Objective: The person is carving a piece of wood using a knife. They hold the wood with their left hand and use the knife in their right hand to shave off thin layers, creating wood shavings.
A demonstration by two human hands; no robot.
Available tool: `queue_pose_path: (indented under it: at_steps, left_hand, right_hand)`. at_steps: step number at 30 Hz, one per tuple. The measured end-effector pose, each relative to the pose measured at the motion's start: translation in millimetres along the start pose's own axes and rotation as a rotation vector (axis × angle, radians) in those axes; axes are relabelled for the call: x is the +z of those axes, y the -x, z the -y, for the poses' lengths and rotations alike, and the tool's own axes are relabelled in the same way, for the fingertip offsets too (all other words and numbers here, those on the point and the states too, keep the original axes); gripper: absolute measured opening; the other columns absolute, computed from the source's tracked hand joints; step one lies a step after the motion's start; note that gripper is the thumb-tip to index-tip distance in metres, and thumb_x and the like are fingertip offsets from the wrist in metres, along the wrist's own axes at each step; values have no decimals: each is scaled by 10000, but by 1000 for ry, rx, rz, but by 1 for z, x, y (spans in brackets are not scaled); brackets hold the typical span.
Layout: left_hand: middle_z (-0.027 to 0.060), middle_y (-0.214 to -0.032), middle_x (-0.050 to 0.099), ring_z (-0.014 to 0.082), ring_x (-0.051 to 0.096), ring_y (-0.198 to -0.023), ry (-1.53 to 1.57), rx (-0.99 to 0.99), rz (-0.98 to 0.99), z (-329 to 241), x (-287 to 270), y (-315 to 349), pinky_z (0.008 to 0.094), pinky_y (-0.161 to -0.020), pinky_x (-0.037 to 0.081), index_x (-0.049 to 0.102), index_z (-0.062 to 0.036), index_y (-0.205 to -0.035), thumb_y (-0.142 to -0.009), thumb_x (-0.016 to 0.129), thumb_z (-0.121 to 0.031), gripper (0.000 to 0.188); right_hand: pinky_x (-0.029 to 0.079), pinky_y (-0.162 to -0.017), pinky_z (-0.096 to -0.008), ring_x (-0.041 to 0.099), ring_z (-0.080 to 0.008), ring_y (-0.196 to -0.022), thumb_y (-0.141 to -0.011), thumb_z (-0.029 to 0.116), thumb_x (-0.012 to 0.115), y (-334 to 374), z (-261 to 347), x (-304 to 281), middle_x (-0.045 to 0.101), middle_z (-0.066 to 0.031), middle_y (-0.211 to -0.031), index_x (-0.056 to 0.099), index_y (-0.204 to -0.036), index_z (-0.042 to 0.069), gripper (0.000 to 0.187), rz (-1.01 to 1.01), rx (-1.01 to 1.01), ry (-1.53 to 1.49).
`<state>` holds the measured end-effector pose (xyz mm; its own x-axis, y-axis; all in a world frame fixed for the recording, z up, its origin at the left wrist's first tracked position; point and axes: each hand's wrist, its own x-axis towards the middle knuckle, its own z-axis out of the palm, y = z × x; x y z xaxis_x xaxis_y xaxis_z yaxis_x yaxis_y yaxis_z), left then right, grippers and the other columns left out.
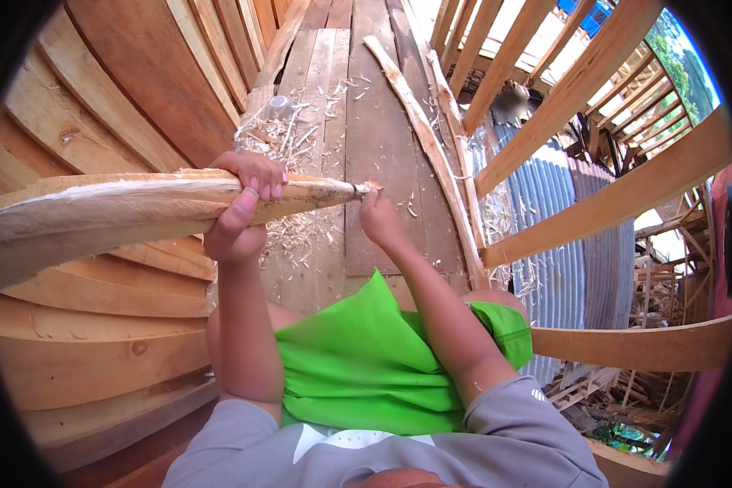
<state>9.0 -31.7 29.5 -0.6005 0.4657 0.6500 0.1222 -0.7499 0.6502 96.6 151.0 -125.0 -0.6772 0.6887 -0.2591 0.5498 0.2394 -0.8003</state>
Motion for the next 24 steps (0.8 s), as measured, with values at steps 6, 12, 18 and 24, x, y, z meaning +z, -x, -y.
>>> queue_pose_path:
  at_steps: [6, 12, 18, 24]
  left_hand:
    - [67, -772, 451, 169, 463, -718, 21, 15, -21, -2, -8, 4, 358, -780, 406, 466, -34, -837, -727, 555, -129, 171]
    - [73, -764, 458, 174, 469, -718, 45, 22, 13, 2, 4, -4, 362, -781, 409, 469, -34, -836, -729, 566, -138, 178]
    - [72, -760, 459, 175, 475, -726, -3, 18, -2, 0, -8, 1, 361, -789, 411, 469, -35, -833, -723, 566, -147, 185]
    - [47, -742, 420, 178, 447, -735, -5, -4, 32, 3, 10, -9, 354, -789, 387, 444, -78, -827, -728, 560, -191, 190]
  right_hand:
    - [479, -729, -500, 607, -501, -735, -994, 421, 250, 4, 6, 4, 594, -321, -695, 558, -774, -122, 662, 22, -127, 133]
    - [467, -651, -482, 535, -438, -580, -1012, 447, 228, -27, -42, 12, 543, -248, -625, 522, -764, -102, 671, 5, 74, -35]
    - [466, -590, -471, 503, -423, -505, -1006, 454, 269, 12, 18, 0, 553, -241, -614, 500, -658, -97, 692, 33, -186, 45]
    - [441, -637, -513, 551, -463, -595, -1022, 441, 258, -38, -81, 9, 551, -286, -633, 506, -662, -101, 697, -319, -69, 175]
